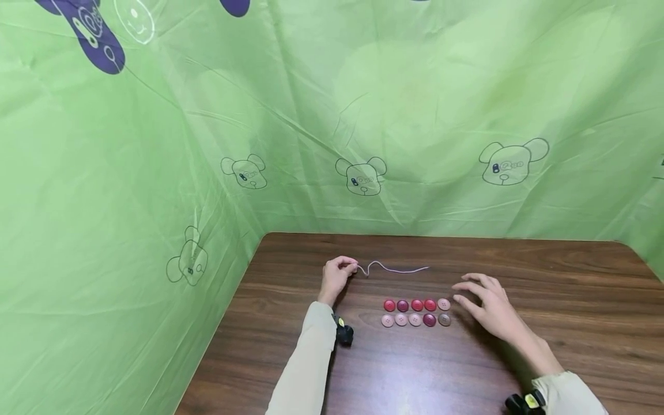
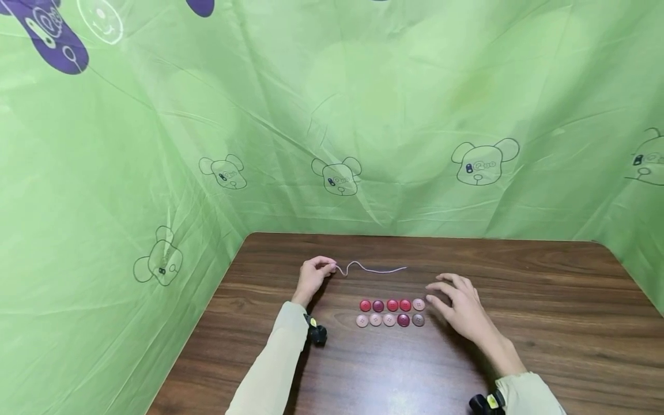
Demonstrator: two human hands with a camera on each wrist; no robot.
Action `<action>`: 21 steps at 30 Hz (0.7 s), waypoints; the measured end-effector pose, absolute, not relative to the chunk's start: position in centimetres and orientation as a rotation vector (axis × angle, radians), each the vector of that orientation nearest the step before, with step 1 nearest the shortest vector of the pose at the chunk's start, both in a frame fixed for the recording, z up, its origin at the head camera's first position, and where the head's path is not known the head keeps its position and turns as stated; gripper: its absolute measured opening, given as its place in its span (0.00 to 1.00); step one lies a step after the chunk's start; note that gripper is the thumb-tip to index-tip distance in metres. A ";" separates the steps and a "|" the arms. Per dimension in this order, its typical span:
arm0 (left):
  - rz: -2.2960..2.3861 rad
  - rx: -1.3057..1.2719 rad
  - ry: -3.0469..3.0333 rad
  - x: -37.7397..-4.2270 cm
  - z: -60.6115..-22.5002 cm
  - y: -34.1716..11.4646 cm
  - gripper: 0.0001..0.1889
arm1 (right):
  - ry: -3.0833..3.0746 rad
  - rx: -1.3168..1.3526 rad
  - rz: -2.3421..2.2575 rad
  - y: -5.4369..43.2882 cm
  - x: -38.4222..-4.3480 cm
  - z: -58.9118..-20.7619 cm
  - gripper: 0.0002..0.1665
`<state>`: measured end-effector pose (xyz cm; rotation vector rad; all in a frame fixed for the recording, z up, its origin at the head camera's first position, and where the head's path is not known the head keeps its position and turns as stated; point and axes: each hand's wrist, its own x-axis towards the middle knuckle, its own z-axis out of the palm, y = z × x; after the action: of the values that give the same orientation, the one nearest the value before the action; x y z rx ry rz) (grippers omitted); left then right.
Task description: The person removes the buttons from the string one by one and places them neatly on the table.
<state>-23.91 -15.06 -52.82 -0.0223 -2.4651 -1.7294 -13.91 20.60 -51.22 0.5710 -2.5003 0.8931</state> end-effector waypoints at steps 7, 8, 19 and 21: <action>-1.137 -0.092 -2.669 -23.9 -51.8 -15.7 0.02 | -2.456 0.497 0.964 21.3 -15.2 -49.7 0.13; -1.083 -0.102 -2.687 -23.9 -51.7 -15.8 0.02 | -2.453 0.490 0.964 21.3 -15.4 -49.5 0.12; -0.911 -0.116 -2.790 -24.2 -50.8 -17.2 0.05 | -2.526 0.290 0.942 21.5 -17.1 -48.3 0.13; -0.898 -0.084 -2.792 -24.4 -50.4 -17.6 0.05 | -2.544 0.223 0.940 21.5 -17.4 -48.0 0.16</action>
<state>-24.41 -17.58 -50.38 -0.0842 -2.7918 -0.8981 -17.35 21.49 -48.01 0.2228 -2.5438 0.9397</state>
